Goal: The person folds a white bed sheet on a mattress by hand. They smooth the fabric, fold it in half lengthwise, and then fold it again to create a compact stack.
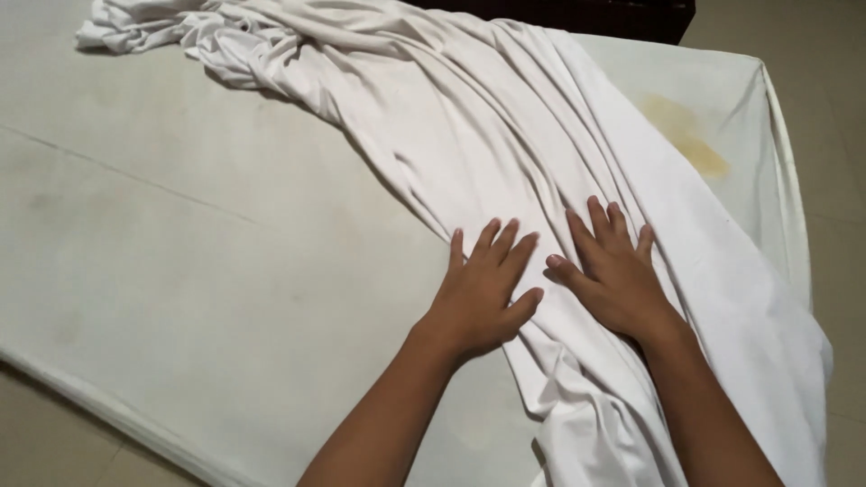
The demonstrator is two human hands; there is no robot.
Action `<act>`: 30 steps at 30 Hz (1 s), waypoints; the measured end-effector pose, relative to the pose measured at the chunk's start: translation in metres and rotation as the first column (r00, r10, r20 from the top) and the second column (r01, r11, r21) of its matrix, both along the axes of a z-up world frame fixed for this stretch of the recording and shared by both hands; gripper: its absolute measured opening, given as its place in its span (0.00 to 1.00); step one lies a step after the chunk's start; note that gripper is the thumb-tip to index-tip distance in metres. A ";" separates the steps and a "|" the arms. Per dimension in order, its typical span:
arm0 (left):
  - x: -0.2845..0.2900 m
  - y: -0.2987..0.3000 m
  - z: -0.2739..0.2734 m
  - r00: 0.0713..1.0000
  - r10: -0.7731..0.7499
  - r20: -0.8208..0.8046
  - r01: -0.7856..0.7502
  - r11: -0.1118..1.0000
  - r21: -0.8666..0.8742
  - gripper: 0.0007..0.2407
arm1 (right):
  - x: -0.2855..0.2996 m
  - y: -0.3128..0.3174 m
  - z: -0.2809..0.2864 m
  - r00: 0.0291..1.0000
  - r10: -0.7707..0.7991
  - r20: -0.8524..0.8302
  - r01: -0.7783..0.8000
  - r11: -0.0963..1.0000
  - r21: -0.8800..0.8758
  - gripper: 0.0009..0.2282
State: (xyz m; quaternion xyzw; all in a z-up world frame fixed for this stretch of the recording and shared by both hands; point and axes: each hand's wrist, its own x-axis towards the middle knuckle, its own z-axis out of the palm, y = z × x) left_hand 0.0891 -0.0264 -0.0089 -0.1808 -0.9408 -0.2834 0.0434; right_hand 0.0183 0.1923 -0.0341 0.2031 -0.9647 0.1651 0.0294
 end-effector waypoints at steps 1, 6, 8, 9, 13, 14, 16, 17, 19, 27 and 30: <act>-0.001 0.000 0.000 1.000 0.002 -0.003 -0.002 1.000 -0.001 0.29 | 0.000 -0.002 0.001 1.000 0.002 -0.003 -0.002 1.000 -0.001 0.36; -0.004 -0.004 -0.007 0.998 -0.001 -0.067 0.002 1.000 0.004 0.28 | 0.005 -0.005 0.007 0.999 0.009 0.050 -0.014 0.996 0.092 0.40; -0.005 -0.007 -0.008 0.999 0.004 -0.046 -0.004 1.000 0.009 0.28 | 0.004 -0.008 0.000 0.999 0.009 0.041 -0.015 0.992 0.129 0.41; -0.006 -0.007 -0.009 1.000 0.003 -0.018 -0.002 1.000 0.020 0.29 | 0.003 -0.008 -0.004 0.999 0.002 0.040 -0.009 0.985 0.171 0.43; -0.005 -0.005 -0.011 0.999 0.006 -0.042 -0.007 1.000 -0.008 0.29 | 0.005 -0.011 0.002 0.998 -0.017 0.053 0.007 0.983 0.185 0.43; -0.005 -0.004 -0.010 0.999 0.005 -0.037 -0.006 1.000 -0.008 0.29 | 0.005 -0.011 0.000 0.998 -0.019 0.059 0.008 0.983 0.182 0.43; -0.009 -0.004 -0.008 0.999 0.001 -0.040 -0.001 1.000 -0.009 0.30 | 0.000 -0.011 0.001 0.998 -0.024 0.057 0.013 0.984 0.178 0.43; -0.007 -0.004 -0.008 0.999 0.001 -0.036 -0.002 1.000 -0.009 0.30 | 0.002 -0.011 0.001 0.998 -0.029 0.058 0.017 0.982 0.190 0.44; -0.005 -0.004 -0.009 1.000 0.002 -0.027 -0.002 1.000 -0.009 0.30 | 0.003 -0.011 0.000 0.997 -0.034 0.063 0.020 0.979 0.204 0.44; -0.003 -0.002 -0.011 0.999 0.017 -0.028 -0.017 1.000 0.001 0.30 | 0.003 -0.012 0.001 0.998 -0.019 0.056 0.009 0.985 0.170 0.43; -0.003 -0.003 -0.010 0.999 0.012 -0.031 -0.012 1.000 0.000 0.30 | 0.001 -0.010 0.000 0.998 -0.007 0.055 -0.002 0.986 0.164 0.43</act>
